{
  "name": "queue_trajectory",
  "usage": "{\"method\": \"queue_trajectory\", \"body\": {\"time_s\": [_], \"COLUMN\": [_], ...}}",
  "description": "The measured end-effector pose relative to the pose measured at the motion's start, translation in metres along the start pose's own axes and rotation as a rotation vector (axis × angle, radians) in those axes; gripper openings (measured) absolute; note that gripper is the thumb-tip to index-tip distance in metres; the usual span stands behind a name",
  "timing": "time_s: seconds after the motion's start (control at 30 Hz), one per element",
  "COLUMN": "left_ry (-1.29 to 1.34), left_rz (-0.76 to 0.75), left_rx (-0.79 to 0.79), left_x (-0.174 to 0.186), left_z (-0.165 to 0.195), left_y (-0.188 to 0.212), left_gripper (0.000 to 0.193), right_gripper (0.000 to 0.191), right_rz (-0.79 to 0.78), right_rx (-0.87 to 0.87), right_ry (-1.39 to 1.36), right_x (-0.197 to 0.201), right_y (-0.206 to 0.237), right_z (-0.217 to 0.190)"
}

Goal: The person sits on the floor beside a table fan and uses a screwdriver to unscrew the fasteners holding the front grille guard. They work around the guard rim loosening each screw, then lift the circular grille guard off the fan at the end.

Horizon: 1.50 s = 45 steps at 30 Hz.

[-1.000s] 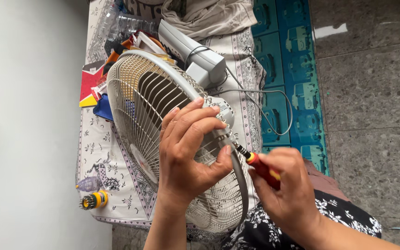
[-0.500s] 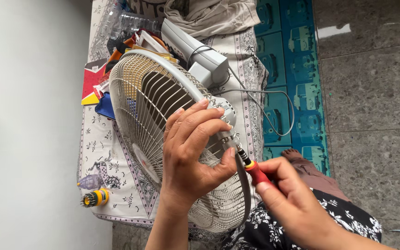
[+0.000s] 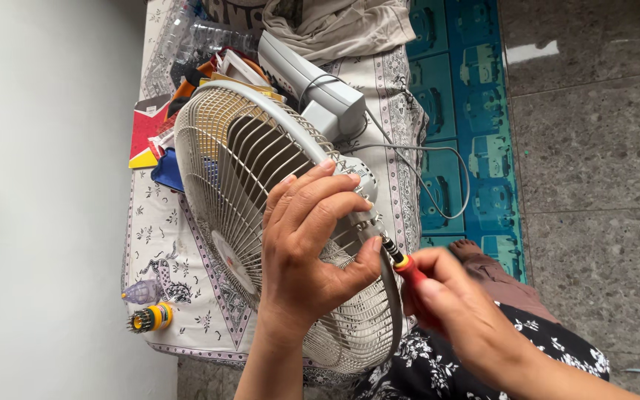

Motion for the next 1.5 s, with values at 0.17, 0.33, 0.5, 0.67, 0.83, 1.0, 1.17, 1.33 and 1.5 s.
{"method": "queue_trajectory", "body": {"time_s": [0.17, 0.33, 0.5, 0.67, 0.83, 1.0, 1.17, 1.33, 1.5], "left_ry": [-0.003, -0.005, -0.001, 0.024, 0.031, 0.051, 0.068, 0.102, 0.128], "left_rz": [0.003, 0.000, -0.004, 0.011, 0.026, 0.037, 0.065, 0.097, 0.133], "left_rx": [0.003, 0.002, -0.009, -0.011, -0.011, -0.005, -0.022, -0.040, -0.058], "left_x": [0.001, 0.001, 0.000, 0.002, 0.003, 0.005, 0.008, 0.014, 0.020], "left_z": [0.001, 0.001, 0.002, 0.001, 0.001, 0.002, 0.003, 0.002, 0.003], "left_y": [0.000, 0.000, 0.000, 0.000, -0.001, -0.004, -0.004, -0.003, -0.002], "left_gripper": [0.026, 0.027, 0.026, 0.026, 0.025, 0.025, 0.024, 0.024, 0.024], "right_gripper": [0.027, 0.022, 0.026, 0.020, 0.024, 0.019, 0.023, 0.025, 0.029], "right_rz": [-0.019, 0.089, 0.083, 0.031, -0.105, -0.066, -0.019, -0.014, 0.011], "right_rx": [-0.007, 0.144, 0.087, -0.115, -0.023, 0.031, 0.320, 0.083, -0.084], "right_ry": [-0.078, 0.094, 0.215, -0.072, -0.046, 0.016, 0.294, 0.017, -0.011], "right_x": [-0.003, 0.002, 0.000, -0.002, -0.004, 0.004, 0.014, 0.013, 0.014], "right_y": [0.003, 0.004, -0.001, -0.006, -0.007, -0.004, -0.004, -0.015, -0.005], "right_z": [0.000, -0.005, -0.001, 0.006, -0.004, -0.002, -0.012, 0.000, -0.011]}}
Point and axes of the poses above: each hand's wrist, its own y-axis away from the middle knuckle, its own x-axis out of the back of the hand, z = x × y, the point moved 6 cm from there along -y, towards the middle knuckle, and after that the axes turned 12 degrees about x, right-handed, at the moved point
